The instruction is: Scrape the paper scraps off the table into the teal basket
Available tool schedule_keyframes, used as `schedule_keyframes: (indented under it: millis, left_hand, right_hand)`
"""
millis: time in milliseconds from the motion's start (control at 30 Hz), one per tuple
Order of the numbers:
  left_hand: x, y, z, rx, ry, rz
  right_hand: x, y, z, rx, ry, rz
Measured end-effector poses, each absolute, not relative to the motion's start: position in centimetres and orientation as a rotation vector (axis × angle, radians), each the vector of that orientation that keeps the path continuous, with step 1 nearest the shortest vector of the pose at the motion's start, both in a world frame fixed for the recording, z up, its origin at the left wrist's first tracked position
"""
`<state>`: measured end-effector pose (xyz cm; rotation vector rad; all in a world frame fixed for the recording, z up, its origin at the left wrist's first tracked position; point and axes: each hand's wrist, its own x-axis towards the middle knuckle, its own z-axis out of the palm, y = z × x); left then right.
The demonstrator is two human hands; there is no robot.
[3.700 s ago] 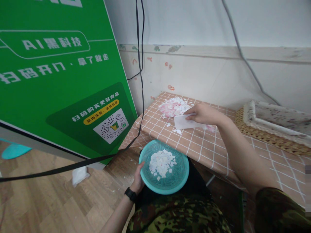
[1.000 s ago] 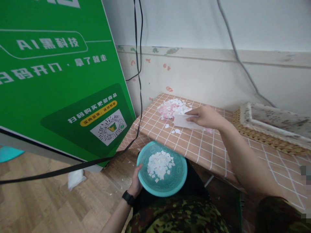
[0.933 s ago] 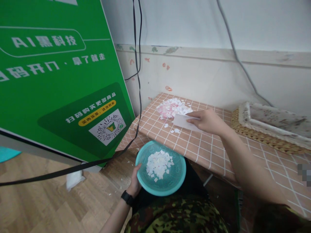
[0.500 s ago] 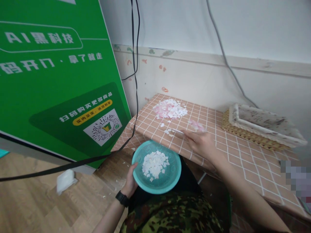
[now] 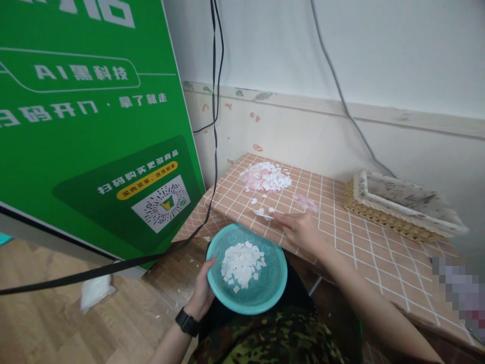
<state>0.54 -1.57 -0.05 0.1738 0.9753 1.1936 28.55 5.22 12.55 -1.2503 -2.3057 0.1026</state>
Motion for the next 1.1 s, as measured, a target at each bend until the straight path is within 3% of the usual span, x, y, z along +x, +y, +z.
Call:
schedule_keyframes:
  millis: [233,900,1100]
  left_hand:
    - [0.0,-1.5,1.1,0.204,0.993,1.184]
    - [-0.3,-0.3,2.8,0.269,0.977,1.211]
    - [-0.1,-0.3,2.5,0.266,0.987,1.22]
  right_hand:
    - [30.8,4.9,12.3,-1.524,-2.183,-0.212]
    - [28.0,5.5,12.1,-1.309,-2.223,-0.092]
    - [29.7,6.5,13.2,-1.555,-2.034,-0.374]
